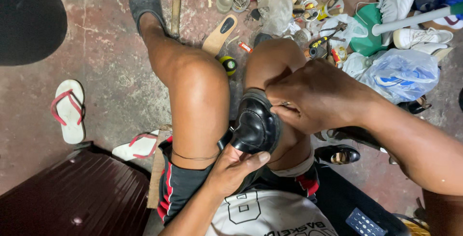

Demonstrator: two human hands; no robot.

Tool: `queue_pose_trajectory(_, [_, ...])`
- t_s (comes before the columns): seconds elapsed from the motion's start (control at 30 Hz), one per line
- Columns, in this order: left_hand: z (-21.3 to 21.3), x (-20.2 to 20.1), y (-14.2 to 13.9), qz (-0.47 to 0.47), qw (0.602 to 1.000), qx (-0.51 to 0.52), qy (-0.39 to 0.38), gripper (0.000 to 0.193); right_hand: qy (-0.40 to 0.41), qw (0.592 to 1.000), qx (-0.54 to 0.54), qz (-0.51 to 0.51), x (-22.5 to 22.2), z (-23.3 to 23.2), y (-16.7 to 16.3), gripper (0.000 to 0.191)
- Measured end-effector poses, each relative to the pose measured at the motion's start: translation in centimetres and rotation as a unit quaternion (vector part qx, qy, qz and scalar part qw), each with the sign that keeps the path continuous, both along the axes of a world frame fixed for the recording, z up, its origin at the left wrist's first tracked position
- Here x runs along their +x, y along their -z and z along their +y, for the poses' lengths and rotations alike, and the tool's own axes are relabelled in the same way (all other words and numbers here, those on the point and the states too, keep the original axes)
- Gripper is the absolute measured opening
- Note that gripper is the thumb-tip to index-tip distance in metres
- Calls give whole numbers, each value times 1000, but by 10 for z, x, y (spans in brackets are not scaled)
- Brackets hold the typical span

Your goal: The person sits on the floor and stitches a black shoe using a needle and thread. They repeatedly push the needle through the shoe's upper and pull the thread to secure the seam.

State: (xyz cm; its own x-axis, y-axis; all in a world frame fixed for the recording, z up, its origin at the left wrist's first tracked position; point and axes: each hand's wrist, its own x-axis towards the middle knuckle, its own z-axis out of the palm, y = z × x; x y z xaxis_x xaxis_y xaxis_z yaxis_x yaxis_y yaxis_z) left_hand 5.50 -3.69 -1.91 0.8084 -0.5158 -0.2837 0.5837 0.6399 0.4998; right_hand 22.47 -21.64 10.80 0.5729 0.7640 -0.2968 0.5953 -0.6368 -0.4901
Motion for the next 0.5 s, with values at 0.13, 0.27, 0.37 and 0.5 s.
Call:
queue_pose_trajectory(0.13, [2,-8,-2,35,999,15,7,51,-40,996,73,4,-3,-7,-3,17])
queue_pose_trajectory(0.27, [1,-18,-6,37,999,22,13,54,27,996,69,58,-14,-26,-9,11])
queue_pose_trajectory(0.37, [-5,-20,-6,38,998,38,34,52,33,997,43,50,-26,-40,-17,9])
queue_pose_trajectory(0.5, [-21,-19,-5,23,997,44,52,49,19,998,-14,-66,-47,-55,-23,16])
